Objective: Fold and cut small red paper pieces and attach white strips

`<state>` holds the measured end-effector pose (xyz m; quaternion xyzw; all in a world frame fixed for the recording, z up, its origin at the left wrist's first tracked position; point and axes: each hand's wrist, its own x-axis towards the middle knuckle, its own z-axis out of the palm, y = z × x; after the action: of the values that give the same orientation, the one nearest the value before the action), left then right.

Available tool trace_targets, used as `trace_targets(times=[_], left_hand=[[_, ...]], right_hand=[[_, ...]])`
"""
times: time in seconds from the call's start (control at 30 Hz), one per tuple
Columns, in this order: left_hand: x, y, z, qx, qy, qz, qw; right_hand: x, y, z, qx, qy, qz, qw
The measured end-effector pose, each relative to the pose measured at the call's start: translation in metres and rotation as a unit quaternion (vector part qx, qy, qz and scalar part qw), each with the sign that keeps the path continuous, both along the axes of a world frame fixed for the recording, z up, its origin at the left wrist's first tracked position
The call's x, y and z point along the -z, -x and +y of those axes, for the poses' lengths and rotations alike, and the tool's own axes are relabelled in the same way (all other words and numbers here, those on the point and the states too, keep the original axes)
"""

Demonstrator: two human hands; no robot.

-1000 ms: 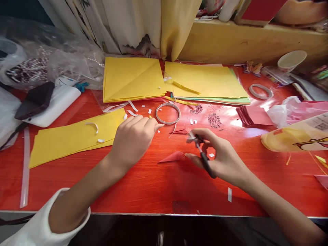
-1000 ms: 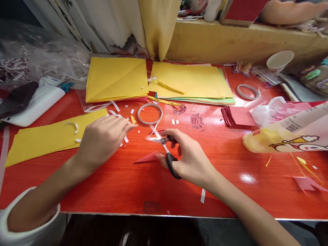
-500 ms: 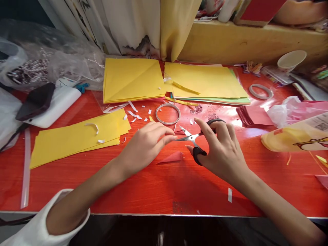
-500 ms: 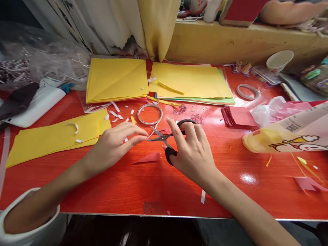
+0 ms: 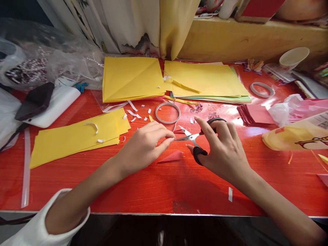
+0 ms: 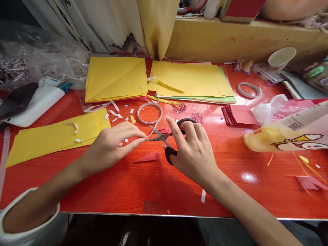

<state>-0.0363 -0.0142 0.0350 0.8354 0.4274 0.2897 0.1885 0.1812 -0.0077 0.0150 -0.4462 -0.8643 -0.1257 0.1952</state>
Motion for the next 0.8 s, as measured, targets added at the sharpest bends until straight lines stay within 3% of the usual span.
trace_targets(times=[0.17,0.37,0.53,0.8], left_hand=[[-0.001,0.000,-0.001,0.008,-0.001,0.016,1.000],[-0.008,0.001,-0.001,-0.015,0.082,-0.010,0.996],[-0.008,0.001,-0.001,-0.011,0.073,-0.014,0.997],[-0.010,0.004,-0.002,0.061,0.095,-0.011,0.994]], right_hand=[[-0.001,-0.001,0.000,-0.007,-0.013,-0.009,1.000],[-0.001,-0.003,0.000,-0.015,-0.034,-0.014,0.999],[0.000,-0.005,0.001,-0.022,-0.045,-0.019,0.999],[0.000,-0.011,0.001,-0.060,-0.127,-0.028,0.990]])
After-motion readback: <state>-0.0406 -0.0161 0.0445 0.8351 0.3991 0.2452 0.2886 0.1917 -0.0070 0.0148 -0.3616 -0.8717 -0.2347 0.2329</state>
